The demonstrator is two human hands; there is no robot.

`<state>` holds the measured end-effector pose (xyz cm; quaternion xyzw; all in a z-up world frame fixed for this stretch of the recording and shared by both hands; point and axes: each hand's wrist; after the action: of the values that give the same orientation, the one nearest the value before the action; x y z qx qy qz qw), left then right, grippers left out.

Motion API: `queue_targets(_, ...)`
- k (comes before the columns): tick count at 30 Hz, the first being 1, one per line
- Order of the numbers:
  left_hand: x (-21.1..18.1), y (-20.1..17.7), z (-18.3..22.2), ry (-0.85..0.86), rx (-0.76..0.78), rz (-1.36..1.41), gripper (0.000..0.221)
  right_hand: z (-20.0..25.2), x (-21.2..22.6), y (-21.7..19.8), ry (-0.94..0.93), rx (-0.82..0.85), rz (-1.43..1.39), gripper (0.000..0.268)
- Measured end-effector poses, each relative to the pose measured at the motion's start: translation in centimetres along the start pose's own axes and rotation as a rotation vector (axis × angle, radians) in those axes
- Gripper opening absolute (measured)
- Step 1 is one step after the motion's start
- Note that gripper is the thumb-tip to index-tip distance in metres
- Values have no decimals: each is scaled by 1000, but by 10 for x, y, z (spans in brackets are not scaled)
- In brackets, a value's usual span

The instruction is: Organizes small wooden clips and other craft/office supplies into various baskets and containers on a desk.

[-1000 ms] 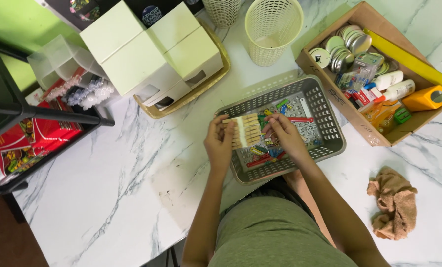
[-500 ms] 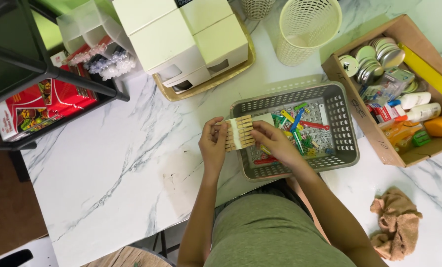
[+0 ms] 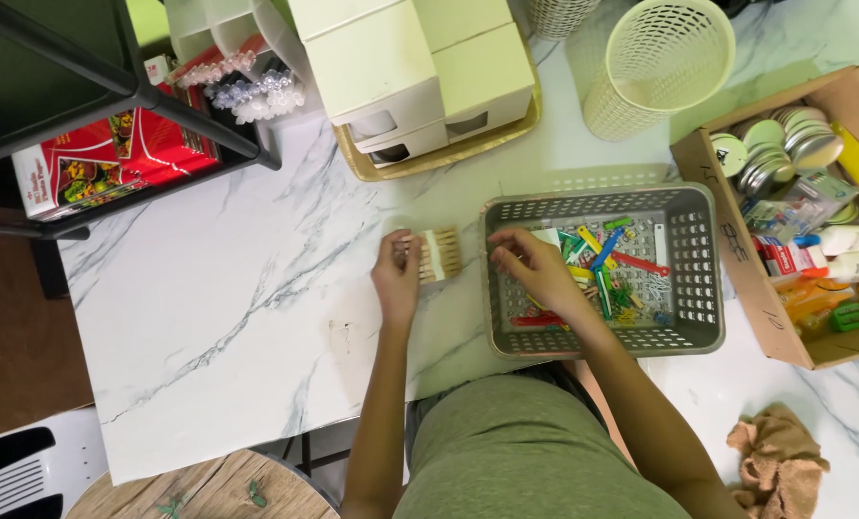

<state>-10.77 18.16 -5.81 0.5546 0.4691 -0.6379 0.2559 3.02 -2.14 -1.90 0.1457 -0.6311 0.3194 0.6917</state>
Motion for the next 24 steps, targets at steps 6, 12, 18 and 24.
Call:
queue_targets(6,-13,0,1,162,80,-225,33,-7,0,-6,-20,-73,174,19)
queue_targets(12,-41,-6,1,275,131,-519,26,-6,6,-28,-176,-256,490,16)
queue_targets(18,-93,-4,13,359,161,-394,22,3,8,-40,-449,-213,743,40)
queue_targets(24,-119,18,33,590,288,-210,19,11,-4,-27,-397,-188,941,67)
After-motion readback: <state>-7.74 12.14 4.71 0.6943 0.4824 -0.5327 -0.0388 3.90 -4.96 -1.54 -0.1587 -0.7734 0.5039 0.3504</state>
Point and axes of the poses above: each hand's wrist, its own z-axis away from the middle knuckle, its own y-axis out of the palm, x = y × z, and after that the axes turned 11 degrees about -x, right-handed
